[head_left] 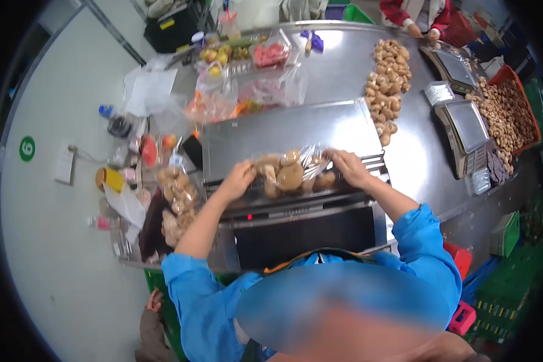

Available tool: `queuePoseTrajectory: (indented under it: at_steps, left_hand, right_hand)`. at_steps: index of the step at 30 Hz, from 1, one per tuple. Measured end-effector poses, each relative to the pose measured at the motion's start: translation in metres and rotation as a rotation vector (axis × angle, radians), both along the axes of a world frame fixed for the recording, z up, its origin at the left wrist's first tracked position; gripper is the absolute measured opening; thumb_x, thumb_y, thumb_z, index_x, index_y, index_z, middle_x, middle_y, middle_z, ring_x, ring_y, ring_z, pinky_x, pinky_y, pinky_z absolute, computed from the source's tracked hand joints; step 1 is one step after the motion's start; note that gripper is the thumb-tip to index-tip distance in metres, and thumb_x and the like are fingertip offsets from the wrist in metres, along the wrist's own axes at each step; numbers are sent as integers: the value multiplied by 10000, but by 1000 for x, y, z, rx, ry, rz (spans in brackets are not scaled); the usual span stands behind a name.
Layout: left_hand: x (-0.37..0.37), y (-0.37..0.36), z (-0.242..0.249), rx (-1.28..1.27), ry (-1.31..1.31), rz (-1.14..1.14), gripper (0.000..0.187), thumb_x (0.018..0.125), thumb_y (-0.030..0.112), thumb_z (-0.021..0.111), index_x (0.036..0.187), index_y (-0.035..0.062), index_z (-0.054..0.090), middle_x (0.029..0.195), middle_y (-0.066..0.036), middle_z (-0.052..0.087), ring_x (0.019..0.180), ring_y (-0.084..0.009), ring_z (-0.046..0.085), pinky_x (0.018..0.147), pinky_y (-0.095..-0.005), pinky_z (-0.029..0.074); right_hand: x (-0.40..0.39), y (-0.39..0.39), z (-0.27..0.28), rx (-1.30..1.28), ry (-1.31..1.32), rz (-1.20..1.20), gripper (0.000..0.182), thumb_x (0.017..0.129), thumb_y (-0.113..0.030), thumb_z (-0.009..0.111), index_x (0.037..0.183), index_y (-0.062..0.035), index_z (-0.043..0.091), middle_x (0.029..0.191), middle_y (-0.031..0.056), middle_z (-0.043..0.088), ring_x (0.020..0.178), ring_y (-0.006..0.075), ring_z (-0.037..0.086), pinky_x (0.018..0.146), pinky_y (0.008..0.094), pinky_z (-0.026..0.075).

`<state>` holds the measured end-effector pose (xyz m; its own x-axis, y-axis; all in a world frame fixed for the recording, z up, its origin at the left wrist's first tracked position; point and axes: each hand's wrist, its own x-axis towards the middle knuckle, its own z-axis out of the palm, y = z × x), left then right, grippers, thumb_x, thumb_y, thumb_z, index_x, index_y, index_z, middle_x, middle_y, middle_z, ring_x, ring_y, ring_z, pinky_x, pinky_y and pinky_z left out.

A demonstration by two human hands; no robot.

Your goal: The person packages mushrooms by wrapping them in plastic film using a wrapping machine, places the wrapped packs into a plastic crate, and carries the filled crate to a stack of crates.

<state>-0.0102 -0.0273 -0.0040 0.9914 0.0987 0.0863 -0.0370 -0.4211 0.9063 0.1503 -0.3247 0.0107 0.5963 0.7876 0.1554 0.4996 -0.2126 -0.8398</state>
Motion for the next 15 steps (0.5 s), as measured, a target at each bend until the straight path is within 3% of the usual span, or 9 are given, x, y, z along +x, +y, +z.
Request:
queuePoseTrajectory:
  at_steps: [2, 4, 6, 7, 8, 9, 11, 13, 15]
  left_hand:
    - [-10, -6, 8, 61, 126, 84, 334, 924, 292, 457, 791, -1, 545, 624, -7, 472, 616, -88, 425, 549, -287, 367]
    - [-26, -28, 29, -245, -58, 162, 344, 919, 297, 478, 772, -7, 544, 578, 6, 447, 558, -66, 373, 502, -253, 329]
    - [-67, -47, 42, -135, 122, 125, 383, 932, 334, 459, 787, -9, 545, 621, 0, 480, 549, -65, 419, 478, -249, 364]
    - [-86, -69, 46, -469, 238, 120, 403, 931, 371, 450, 805, 3, 553, 675, -15, 519, 553, -77, 486, 463, -234, 422]
    - [-103, -79, 26, -518, 381, 149, 367, 929, 354, 457, 824, 18, 561, 718, -30, 542, 572, -97, 540, 459, -227, 465]
    - [-116, -90, 6, -627, 453, 202, 350, 924, 345, 474, 865, 16, 580, 720, -30, 549, 584, -105, 546, 459, -226, 458]
    - [-133, -103, -32, -512, 513, 245, 299, 910, 285, 513, 901, 3, 612, 748, -52, 601, 613, -111, 566, 504, -236, 460]
    - [-149, -109, -52, -388, 455, 226, 268, 907, 252, 520, 919, 4, 622, 752, -56, 622, 615, -115, 572, 517, -235, 454]
    - [-162, -115, -54, -1, 18, 279, 231, 904, 219, 526, 880, 8, 614, 701, -41, 613, 632, -97, 579, 539, -219, 440]
  right_hand:
    - [-2, 1, 15, 25, 336, -28, 365, 957, -268, 368, 1057, 12, 579, 870, 128, 638, 839, 194, 608, 753, 316, 454]
    - [-18, -8, 48, 152, 228, -5, 373, 963, -272, 352, 1002, 13, 590, 789, 89, 634, 729, 148, 596, 679, 273, 460]
    - [-45, -31, 50, 77, 490, 27, 376, 965, -266, 340, 910, 5, 594, 741, 50, 600, 681, 92, 533, 589, 250, 427]
    - [-56, -47, 31, -34, 645, -48, 372, 956, -294, 366, 918, -3, 596, 747, 27, 591, 685, 84, 518, 587, 242, 423]
    - [-67, -63, 3, -257, 581, -114, 397, 949, -345, 385, 931, -10, 597, 749, 9, 582, 678, 72, 505, 587, 227, 421]
    - [-91, -64, -4, -129, 718, -140, 408, 950, -363, 384, 930, -15, 598, 741, 10, 577, 681, 72, 509, 590, 227, 433]
    - [-105, -82, -34, -274, 951, -96, 406, 954, -340, 387, 965, 11, 590, 783, 73, 622, 675, 95, 557, 598, 246, 468]
    - [-126, -97, -62, -194, 684, -202, 261, 912, -212, 498, 918, 23, 609, 768, 68, 635, 663, 112, 582, 616, 244, 469]
    - [-148, -104, -63, -203, 332, -300, 142, 860, -96, 562, 850, 29, 628, 741, 66, 640, 676, 121, 594, 638, 243, 469]
